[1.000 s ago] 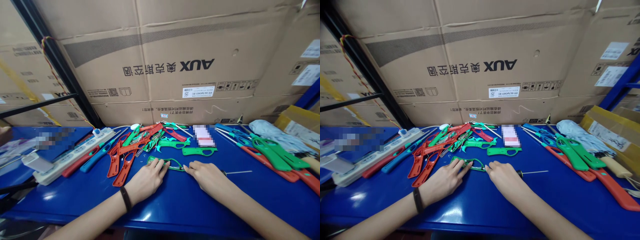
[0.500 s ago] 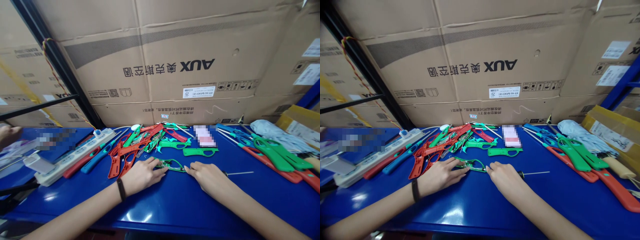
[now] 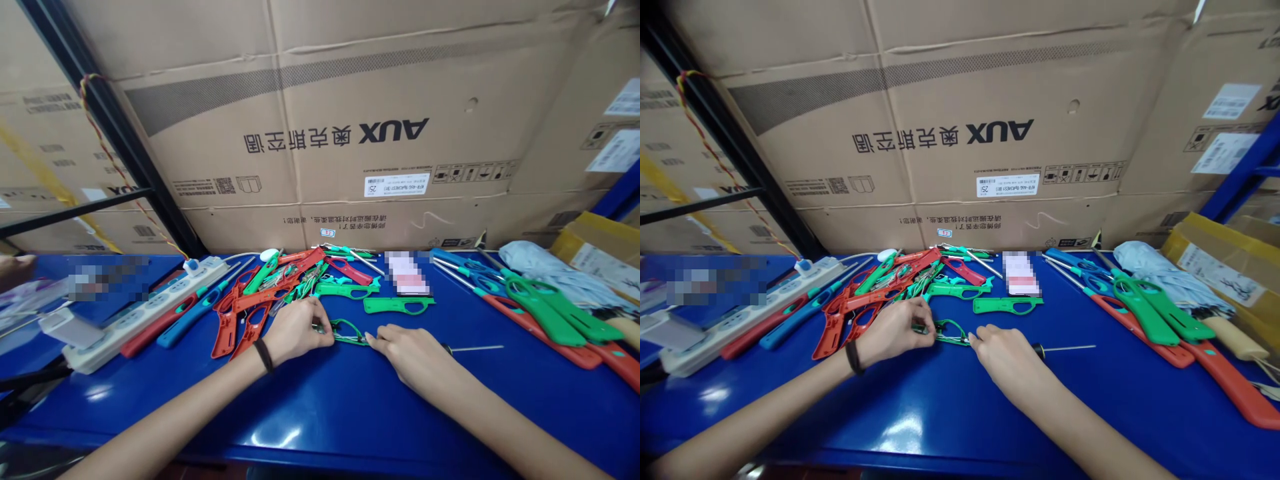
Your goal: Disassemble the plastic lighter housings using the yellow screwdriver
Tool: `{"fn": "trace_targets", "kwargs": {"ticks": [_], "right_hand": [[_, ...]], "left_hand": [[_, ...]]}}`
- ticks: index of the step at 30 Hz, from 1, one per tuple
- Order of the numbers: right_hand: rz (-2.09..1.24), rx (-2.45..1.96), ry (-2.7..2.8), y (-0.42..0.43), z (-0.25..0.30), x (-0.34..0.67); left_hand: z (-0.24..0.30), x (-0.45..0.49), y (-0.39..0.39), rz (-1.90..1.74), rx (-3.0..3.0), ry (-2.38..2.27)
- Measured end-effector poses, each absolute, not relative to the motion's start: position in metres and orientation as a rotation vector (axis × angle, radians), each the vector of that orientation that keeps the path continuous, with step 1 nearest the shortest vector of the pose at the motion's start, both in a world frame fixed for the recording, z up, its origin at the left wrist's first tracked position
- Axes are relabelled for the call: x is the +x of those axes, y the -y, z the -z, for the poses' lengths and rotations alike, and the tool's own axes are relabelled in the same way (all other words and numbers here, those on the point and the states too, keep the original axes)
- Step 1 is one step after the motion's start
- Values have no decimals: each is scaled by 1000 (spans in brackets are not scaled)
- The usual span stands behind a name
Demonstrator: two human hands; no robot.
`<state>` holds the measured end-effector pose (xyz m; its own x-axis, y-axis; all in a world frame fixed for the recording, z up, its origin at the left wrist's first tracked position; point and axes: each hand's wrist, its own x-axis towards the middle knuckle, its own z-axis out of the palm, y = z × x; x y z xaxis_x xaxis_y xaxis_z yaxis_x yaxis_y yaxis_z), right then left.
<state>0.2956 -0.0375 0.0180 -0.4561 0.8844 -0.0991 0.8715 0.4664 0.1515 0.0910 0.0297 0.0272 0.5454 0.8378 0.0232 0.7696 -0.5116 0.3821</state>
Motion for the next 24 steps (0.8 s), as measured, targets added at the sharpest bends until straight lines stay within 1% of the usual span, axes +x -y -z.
{"fn": "trace_targets", "kwargs": {"ticks": [5, 11, 18, 24], "right_hand": [[-134, 1541, -2581, 38, -18, 296], [-142, 1562, -2608, 38, -17, 297], [-124, 1581, -2616, 37, -14, 296], [-135, 1557, -2577, 38, -18, 293]], "left_hand": [[-31, 99, -45, -82, 2432, -1362], [-36, 104, -65, 63, 2516, -1163], [-44, 96, -52, 83, 2767, -823], [-35, 69, -33, 47, 3051, -560]]}}
